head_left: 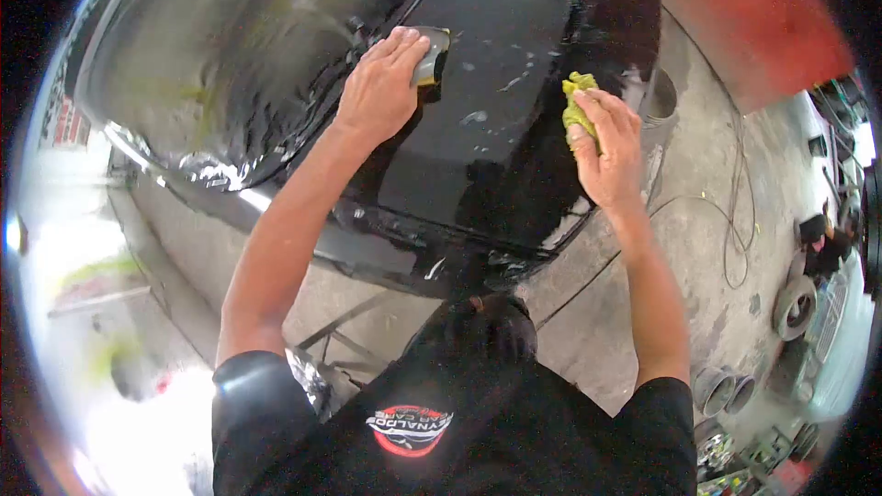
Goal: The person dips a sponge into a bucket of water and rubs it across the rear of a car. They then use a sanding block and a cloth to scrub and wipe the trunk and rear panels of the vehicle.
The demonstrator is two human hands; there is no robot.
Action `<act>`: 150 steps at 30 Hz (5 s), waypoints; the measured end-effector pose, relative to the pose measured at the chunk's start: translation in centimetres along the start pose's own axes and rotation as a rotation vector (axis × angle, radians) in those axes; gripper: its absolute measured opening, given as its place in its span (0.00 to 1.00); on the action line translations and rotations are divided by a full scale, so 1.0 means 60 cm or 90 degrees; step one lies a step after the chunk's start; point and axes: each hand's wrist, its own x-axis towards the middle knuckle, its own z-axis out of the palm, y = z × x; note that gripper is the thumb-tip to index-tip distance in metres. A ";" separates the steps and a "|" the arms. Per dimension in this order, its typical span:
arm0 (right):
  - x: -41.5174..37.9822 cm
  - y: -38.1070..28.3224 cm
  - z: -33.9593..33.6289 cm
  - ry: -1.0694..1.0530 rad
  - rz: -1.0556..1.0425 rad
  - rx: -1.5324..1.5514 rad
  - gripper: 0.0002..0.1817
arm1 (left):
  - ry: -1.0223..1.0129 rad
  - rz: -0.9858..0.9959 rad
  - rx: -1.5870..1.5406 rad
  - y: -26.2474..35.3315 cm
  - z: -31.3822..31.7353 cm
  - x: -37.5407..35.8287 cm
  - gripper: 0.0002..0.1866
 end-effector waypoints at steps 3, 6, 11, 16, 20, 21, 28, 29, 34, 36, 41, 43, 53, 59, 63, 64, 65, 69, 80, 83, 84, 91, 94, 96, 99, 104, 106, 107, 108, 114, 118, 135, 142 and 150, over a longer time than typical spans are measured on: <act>-0.001 0.003 0.004 0.004 0.005 0.021 0.20 | -0.030 -0.035 0.024 -0.005 -0.064 -0.144 0.33; 0.003 0.001 0.008 0.003 0.010 -0.012 0.20 | -0.012 -0.044 0.048 0.004 -0.079 -0.209 0.34; 0.006 0.001 0.008 0.018 -0.002 0.008 0.19 | 0.028 -0.009 0.013 0.013 -0.007 -0.015 0.30; 0.002 0.004 0.004 0.012 -0.017 0.011 0.19 | 0.010 0.013 0.008 0.005 -0.031 -0.036 0.31; 0.004 0.000 0.009 0.012 0.004 -0.001 0.19 | 0.004 -0.036 0.064 0.001 -0.076 -0.214 0.31; 0.006 0.002 0.009 0.014 0.003 0.001 0.19 | 0.013 -0.035 0.062 0.006 -0.077 -0.211 0.31; 0.005 0.000 0.007 0.020 -0.014 -0.008 0.19 | -0.018 0.062 0.027 0.009 0.017 0.042 0.31; 0.005 -0.001 0.005 0.015 -0.019 -0.004 0.19 | -0.026 0.068 0.010 0.006 0.010 0.037 0.30; 0.004 0.005 0.009 0.016 0.000 0.004 0.20 | -0.052 0.001 0.050 0.005 -0.081 -0.211 0.31; 0.007 0.000 0.012 0.018 0.010 -0.020 0.20 | -0.075 -0.018 0.063 0.002 -0.091 -0.227 0.32; 0.002 0.005 0.014 0.029 0.014 -0.021 0.21 | -0.027 0.048 0.047 0.001 -0.016 0.008 0.31; 0.004 0.005 0.011 0.020 0.014 -0.009 0.21 | -0.060 0.042 0.095 -0.017 0.034 0.098 0.28; 0.004 -0.001 0.010 0.002 0.032 -0.042 0.23 | -0.064 0.019 0.054 0.004 -0.062 -0.122 0.33; -0.002 0.004 0.006 0.005 0.065 -0.011 0.24 | -0.032 0.086 0.157 -0.056 0.117 0.275 0.17; -0.001 0.009 0.003 0.011 0.036 0.000 0.24 | 0.013 0.091 0.087 -0.043 0.095 0.233 0.19; -0.003 0.008 0.003 0.010 0.046 -0.006 0.24 | -0.004 0.077 0.052 -0.014 0.059 0.180 0.20; -0.005 0.006 0.004 0.004 0.055 -0.010 0.24 | 0.010 0.079 0.056 -0.006 0.042 0.120 0.22; 0.003 0.003 0.002 -0.012 0.071 -0.011 0.24 | -0.017 0.079 0.063 -0.023 0.033 0.095 0.25; -0.007 0.006 0.002 0.028 0.068 0.008 0.25 | -0.002 0.115 0.075 -0.034 0.078 0.201 0.26; 0.001 0.006 0.008 0.024 0.068 0.008 0.25 | -0.083 0.003 0.019 0.002 -0.002 0.019 0.25; 0.001 0.002 0.006 0.017 0.075 0.003 0.25 | -0.078 0.016 0.020 -0.001 -0.002 0.024 0.25; 0.000 0.011 -0.003 -0.002 0.089 0.019 0.27 | -0.018 0.067 0.125 -0.070 0.162 0.377 0.18; -0.005 0.008 0.000 0.011 0.097 0.022 0.26 | -0.032 0.051 0.152 -0.054 0.170 0.416 0.18; -0.009 0.011 -0.002 0.026 0.101 0.022 0.27 | -0.016 0.065 0.099 -0.051 0.140 0.329 0.21; -0.006 0.016 0.005 0.038 0.096 0.034 0.27 | -0.039 0.050 0.063 -0.006 0.034 0.093 0.28; -0.002 0.008 -0.002 0.009 0.121 0.015 0.27 | -0.126 -0.020 0.035 0.032 -0.039 -0.011 0.35; -0.003 0.010 0.002 0.008 0.126 0.028 0.27 | -0.083 0.026 0.045 0.002 0.011 0.083 0.30; -0.005 0.012 0.003 0.010 0.125 0.031 0.27 | -0.064 0.029 0.096 -0.016 0.046 0.147 0.27; -0.006 0.014 0.004 0.012 0.121 0.031 0.27 | -0.021 0.062 0.112 -0.037 0.086 0.219 0.25; -0.009 0.017 0.007 0.042 0.101 0.048 0.27 | -0.150 -0.026 0.175 -0.043 0.128 0.380 0.20; -0.006 0.016 0.004 0.039 0.095 0.039 0.27 | -0.070 0.038 0.060 -0.005 0.019 0.092 0.22; -0.011 0.014 0.002 0.031 0.106 0.034 0.26 | 0.004 0.111 0.083 -0.036 0.066 0.167 0.27; 0.004 0.015 0.004 0.023 0.098 0.023 0.25 | -0.131 -0.037 0.053 0.020 -0.076 -0.134 0.37; -0.001 0.017 0.003 0.035 0.074 0.039 0.25 | 0.037 0.060 0.108 -0.027 0.124 0.305 0.17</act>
